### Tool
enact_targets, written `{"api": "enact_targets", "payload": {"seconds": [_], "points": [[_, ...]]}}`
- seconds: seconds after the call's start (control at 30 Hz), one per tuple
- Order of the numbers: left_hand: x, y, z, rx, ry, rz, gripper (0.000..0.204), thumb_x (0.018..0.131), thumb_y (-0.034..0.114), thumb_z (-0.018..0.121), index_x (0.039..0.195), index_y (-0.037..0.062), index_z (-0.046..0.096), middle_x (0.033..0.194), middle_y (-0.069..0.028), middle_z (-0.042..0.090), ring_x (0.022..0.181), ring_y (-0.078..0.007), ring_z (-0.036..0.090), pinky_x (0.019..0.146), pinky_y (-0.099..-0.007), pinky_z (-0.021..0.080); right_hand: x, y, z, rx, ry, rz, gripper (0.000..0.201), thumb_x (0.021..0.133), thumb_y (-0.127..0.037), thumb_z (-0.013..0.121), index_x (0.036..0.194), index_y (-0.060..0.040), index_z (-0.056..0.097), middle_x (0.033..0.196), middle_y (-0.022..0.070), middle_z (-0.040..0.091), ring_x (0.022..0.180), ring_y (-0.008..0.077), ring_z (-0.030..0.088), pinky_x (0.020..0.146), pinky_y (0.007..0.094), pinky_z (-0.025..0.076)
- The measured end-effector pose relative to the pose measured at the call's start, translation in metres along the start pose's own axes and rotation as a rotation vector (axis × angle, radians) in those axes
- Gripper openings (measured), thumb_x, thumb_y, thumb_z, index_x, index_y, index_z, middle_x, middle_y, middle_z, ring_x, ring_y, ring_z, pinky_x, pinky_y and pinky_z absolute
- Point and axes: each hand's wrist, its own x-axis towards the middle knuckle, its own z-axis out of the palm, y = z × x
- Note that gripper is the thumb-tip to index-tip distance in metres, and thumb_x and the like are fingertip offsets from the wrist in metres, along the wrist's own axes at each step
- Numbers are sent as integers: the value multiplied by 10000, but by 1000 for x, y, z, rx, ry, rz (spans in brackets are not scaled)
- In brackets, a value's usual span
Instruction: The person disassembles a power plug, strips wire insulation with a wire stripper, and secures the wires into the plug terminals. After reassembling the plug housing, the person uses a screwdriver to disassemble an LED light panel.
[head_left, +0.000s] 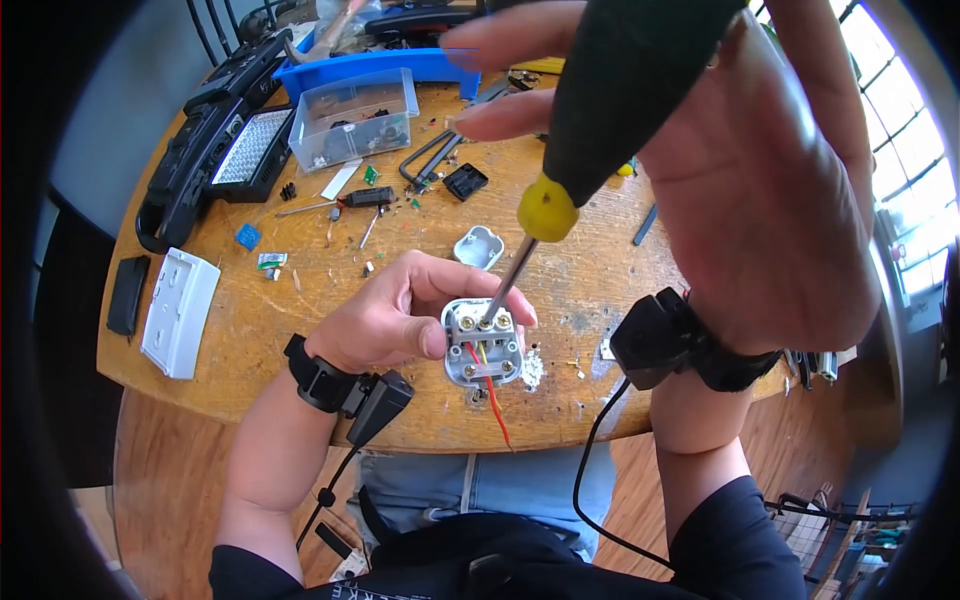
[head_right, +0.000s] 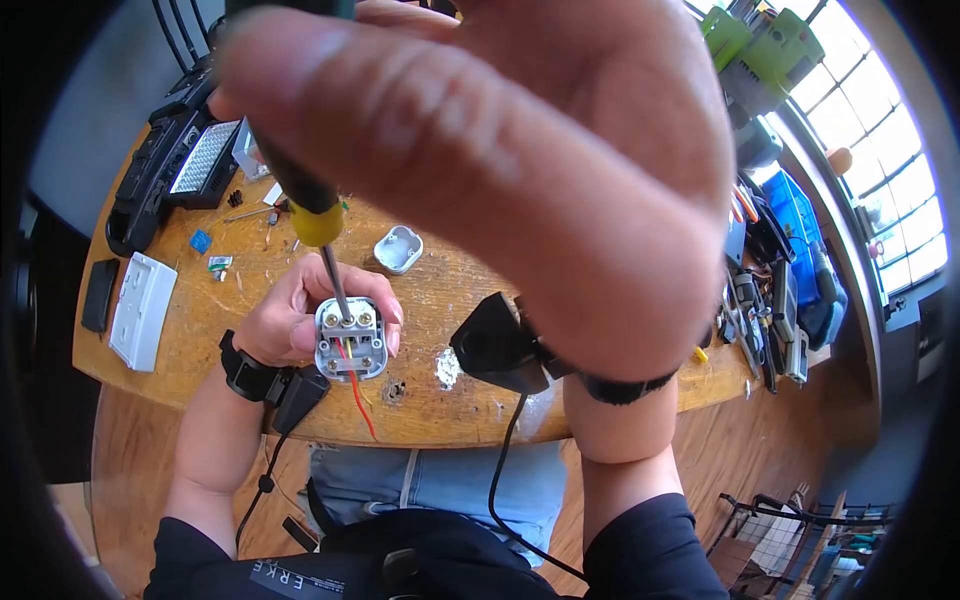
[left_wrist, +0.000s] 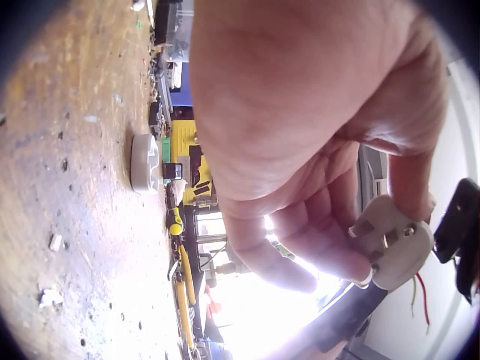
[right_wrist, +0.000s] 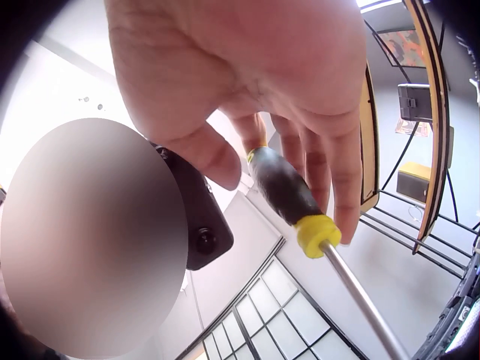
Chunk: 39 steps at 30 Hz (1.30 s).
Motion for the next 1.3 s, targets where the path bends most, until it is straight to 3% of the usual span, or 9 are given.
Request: {"api": "enact_targets", "payload": {"seconds": [0.1,0.43,0.5,0.73,0.8,0.9,1.07,1.17,1.3], "points": [[-1,-8,-17,-201,-169,4,607,699,246,780,1206,5,550,1181,-208,567,1091,-272,569,947,-379,445,-3,-3,-5,-9,8,6,491,945,-327,419,1335,-63,280,1193,252,441,918,321,618,763,514,519],[-2,-7,-11,-169,-134,28,625,697,287,783,1175,-44,552,1163,-189,582,1052,-249,589,928,-367,457,-5,0,-2,-40,35,17,483,944,-330,419,1320,-55,291,1156,248,457,898,317,623,757,502,523],[-1,-4,-5,-50,5,19,728,621,461,801,1067,-72,584,921,-183,639,858,-233,633,731,-309,500,-9,-3,-5,-45,39,23,482,944,-331,419,1317,-53,293,1149,247,461,894,316,624,756,499,524],[0,-5,-8,-64,-41,21,690,649,427,788,1075,-75,579,930,-183,635,861,-237,632,732,-312,506,-3,-6,-1,-70,56,33,477,944,-333,419,1307,-48,301,1123,244,472,880,313,627,752,491,526],[0,-7,-13,-190,-149,44,637,703,313,778,1175,-50,551,1149,-193,587,1041,-259,595,906,-372,469,6,-16,-12,-76,57,37,475,944,-334,418,1304,-46,303,1116,243,476,876,313,628,751,488,527],[0,-3,-4,-35,-35,12,705,648,439,790,1081,-75,578,920,-182,641,860,-227,631,732,-297,499,-8,-1,-2,-87,60,38,473,944,-335,418,1300,-43,306,1105,242,481,870,312,630,749,485,528],[0,-3,-4,-44,-35,21,690,662,434,784,1077,-77,579,925,-182,641,855,-225,630,728,-299,497,-10,0,13,-103,63,37,470,944,-336,418,1292,-39,311,1086,240,489,860,310,632,746,479,530],[0,-4,-6,-46,-37,40,675,672,430,779,1080,-71,582,927,-180,641,857,-225,629,738,-303,494,-13,-17,-32,-108,58,37,468,944,-337,418,1288,-37,314,1075,238,494,854,308,633,745,475,531],[0,-6,-5,-31,-17,48,672,671,434,778,1085,-59,585,933,-173,641,870,-225,626,755,-308,491,-7,-4,0,-116,55,35,466,944,-339,418,1282,-34,319,1060,237,501,846,307,635,742,470,533]]}}
